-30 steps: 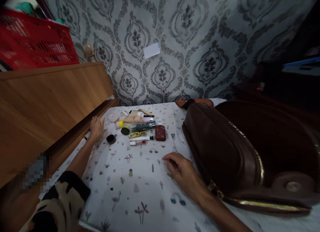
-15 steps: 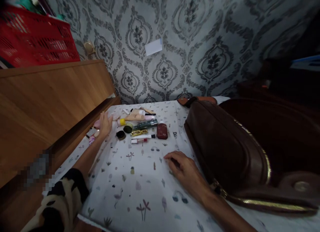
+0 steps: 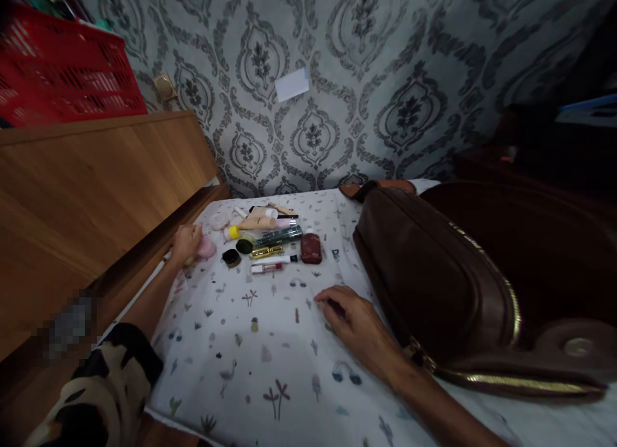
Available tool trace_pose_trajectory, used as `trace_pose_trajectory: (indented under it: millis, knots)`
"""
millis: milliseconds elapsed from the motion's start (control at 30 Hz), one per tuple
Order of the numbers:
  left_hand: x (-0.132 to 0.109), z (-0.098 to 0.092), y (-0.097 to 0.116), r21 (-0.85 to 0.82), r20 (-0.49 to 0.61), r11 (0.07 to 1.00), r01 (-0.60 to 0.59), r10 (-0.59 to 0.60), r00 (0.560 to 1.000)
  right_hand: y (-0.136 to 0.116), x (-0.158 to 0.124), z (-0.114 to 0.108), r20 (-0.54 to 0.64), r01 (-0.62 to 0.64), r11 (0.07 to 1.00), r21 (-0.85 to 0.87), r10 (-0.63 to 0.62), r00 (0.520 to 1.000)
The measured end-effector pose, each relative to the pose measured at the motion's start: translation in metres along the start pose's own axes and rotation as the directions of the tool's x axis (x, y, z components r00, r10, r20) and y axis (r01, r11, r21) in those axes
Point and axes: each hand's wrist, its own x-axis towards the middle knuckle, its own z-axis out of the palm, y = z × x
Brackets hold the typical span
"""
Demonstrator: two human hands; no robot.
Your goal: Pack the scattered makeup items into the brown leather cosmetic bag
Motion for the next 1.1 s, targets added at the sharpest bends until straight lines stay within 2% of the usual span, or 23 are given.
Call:
trace_pose_trajectory:
  millis: [200,400,533,667,800,933,1000,1100]
  knots:
    - [-0.010,0.019,0.013,-0.042,0.073,0.991,-0.126,0.129,0.989,0.001,0.000,0.001,0.004,0.012,1.000,0.001,-0.012,1.000]
    - [-0.042,0.012,0.025,-0.132,0.066,0.969,-0.208,0.218,0.974,-0.001,-0.001,0.000,0.022,0.030,0.999,-0.020,-0.029,0.999]
    - [-0.081,0.003,0.043,-0.216,-0.017,0.956,-0.201,0.202,0.979,0.000,-0.001,0.000,0.017,0.036,0.999,-0.009,-0.036,0.999]
    - [-0.122,-0.012,0.061,-0.339,-0.024,0.915,-0.221,0.226,0.974,0.002,-0.001,0.001,0.017,0.038,0.999,-0.013,-0.037,0.999]
    - [-0.134,-0.025,0.061,-0.440,-0.031,0.883,-0.165,0.169,0.985,0.004,-0.001,0.002,0.013,0.041,0.999,-0.030,-0.041,0.999]
    - [-0.137,-0.018,0.059,-0.469,0.047,0.882,-0.042,0.072,0.996,0.004,0.000,0.002,0.004,0.055,0.998,-0.034,-0.055,0.998]
    - [-0.147,-0.016,0.064,-0.478,0.099,0.878,-0.025,0.083,0.992,0.004,0.000,0.001,0.016,0.051,0.998,-0.033,-0.051,0.999]
    - [-0.167,-0.022,0.079,-0.550,0.155,0.833,-0.056,0.168,0.974,0.002,-0.001,0.001,0.033,0.041,0.999,-0.030,-0.040,0.999]
